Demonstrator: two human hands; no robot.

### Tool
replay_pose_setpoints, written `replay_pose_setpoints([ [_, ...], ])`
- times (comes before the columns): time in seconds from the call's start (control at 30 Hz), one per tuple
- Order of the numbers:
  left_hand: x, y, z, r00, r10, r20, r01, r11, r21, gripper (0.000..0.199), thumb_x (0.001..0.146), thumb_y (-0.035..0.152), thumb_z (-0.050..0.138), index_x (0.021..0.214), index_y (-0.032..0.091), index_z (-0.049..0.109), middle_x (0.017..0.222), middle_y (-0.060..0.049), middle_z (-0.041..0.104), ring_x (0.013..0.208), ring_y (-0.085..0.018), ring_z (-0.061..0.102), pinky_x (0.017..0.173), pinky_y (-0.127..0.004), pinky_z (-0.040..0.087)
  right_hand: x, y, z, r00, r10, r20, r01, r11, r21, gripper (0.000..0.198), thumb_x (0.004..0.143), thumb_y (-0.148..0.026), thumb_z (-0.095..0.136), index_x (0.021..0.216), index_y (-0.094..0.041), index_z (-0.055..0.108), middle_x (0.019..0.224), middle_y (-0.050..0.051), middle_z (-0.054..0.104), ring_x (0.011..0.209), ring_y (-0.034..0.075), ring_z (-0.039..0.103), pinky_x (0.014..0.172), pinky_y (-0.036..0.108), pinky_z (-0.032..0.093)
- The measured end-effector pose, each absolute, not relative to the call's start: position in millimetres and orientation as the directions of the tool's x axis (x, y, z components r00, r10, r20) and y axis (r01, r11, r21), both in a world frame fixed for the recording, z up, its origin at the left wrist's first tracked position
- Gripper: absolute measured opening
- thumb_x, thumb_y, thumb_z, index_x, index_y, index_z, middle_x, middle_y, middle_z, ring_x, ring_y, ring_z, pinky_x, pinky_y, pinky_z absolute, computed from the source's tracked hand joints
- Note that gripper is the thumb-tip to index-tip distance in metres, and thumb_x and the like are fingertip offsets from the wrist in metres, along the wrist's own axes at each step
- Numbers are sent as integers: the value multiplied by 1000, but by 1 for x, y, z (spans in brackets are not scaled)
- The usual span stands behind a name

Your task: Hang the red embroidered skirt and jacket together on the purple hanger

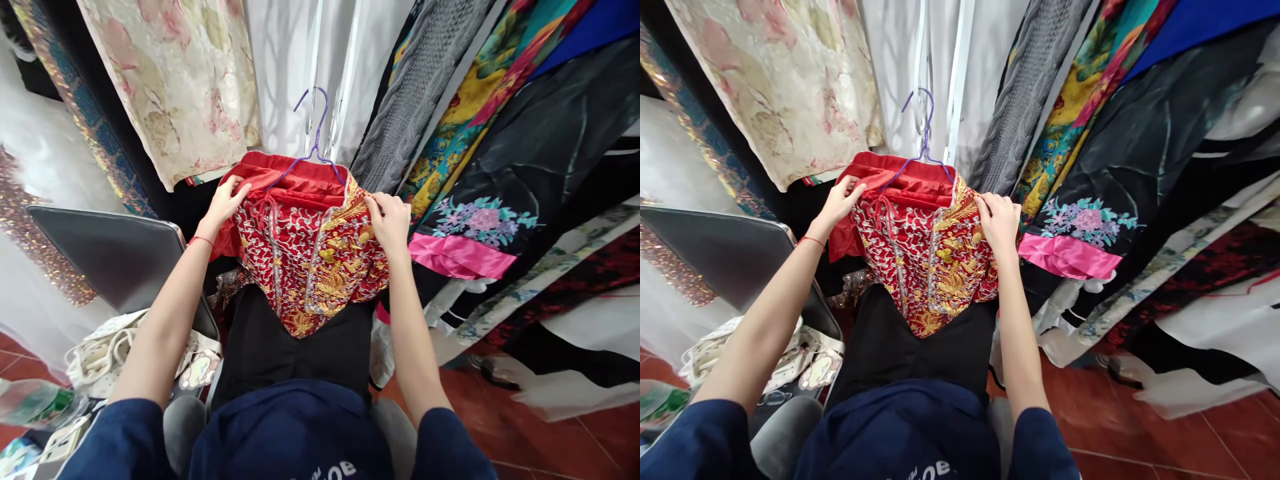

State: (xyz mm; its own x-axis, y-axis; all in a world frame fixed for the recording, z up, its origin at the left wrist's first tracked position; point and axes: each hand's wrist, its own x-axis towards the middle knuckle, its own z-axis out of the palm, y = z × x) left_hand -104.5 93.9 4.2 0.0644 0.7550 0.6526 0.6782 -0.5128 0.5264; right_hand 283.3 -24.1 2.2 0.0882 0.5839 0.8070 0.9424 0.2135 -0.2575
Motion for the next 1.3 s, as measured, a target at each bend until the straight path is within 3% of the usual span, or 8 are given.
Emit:
replay_pose_setpoints([
  [0.17,-112,78,6,168,688,706,705,-585,402,58,86,56,59,126,13,62,119,-14,69,107,-27,63,103,-40,46,285,-26,8,64,610,790,929,252,-270,53,106,-55,28,92,-22,67,90,6,72,89,23,58,82,35,32],
  [0.37,-125,88,7,253,762,596,365,-646,671,53,81,51,65,120,15,66,115,-11,72,108,-22,65,101,-34,49,291,-14,7,91,625,775,912,260,-316,60,104,-61,24,92,-23,68,93,7,73,88,23,59,81,35,33],
  [0.63,-106,95,4,-205,912,355,287,-291,913,28,85,42,61,73,17,59,65,-3,58,67,-17,57,70,-30,52,287,-18,6,71,641,764,925,245,-292,49,106,-52,30,99,-23,69,98,6,74,94,23,59,84,34,33],
  [0.77,-90,91,10,-267,890,369,407,-244,880,27,93,38,52,75,19,56,75,-7,63,83,-23,62,86,-38,51,286,-39,3,88,619,781,949,185,-254,45,106,-48,33,101,-23,71,96,6,75,90,23,60,82,34,33],
  [0.9,-69,59,9,-204,733,648,583,-441,682,16,94,28,50,97,17,61,109,-13,68,108,-25,62,104,-40,44,278,-78,-12,98,549,830,975,116,-192,44,106,-46,35,102,-22,72,89,7,75,82,22,60,79,34,33],
  [1.03,-36,-11,0,-46,632,774,561,-625,543,15,92,24,54,97,17,66,107,-10,70,106,-22,64,99,-36,47,274,-122,-32,117,548,828,969,118,-215,50,105,-48,34,87,-20,71,72,6,69,68,19,57,70,31,33],
  [1.23,32,-144,-34,316,770,554,116,-611,783,30,100,35,50,93,18,73,86,-4,75,79,-15,70,80,-29,54,287,-167,-50,248,684,686,820,228,-524,48,99,-57,45,79,-19,66,59,-1,52,54,13,43,58,27,31],
  [1.3,54,-174,-43,356,809,467,8,-502,865,32,101,38,49,102,18,74,103,-9,78,92,-19,74,81,-30,57,285,-177,-47,308,713,630,692,287,-662,43,97,-55,51,78,-19,65,62,-2,51,57,12,43,59,25,34],
])
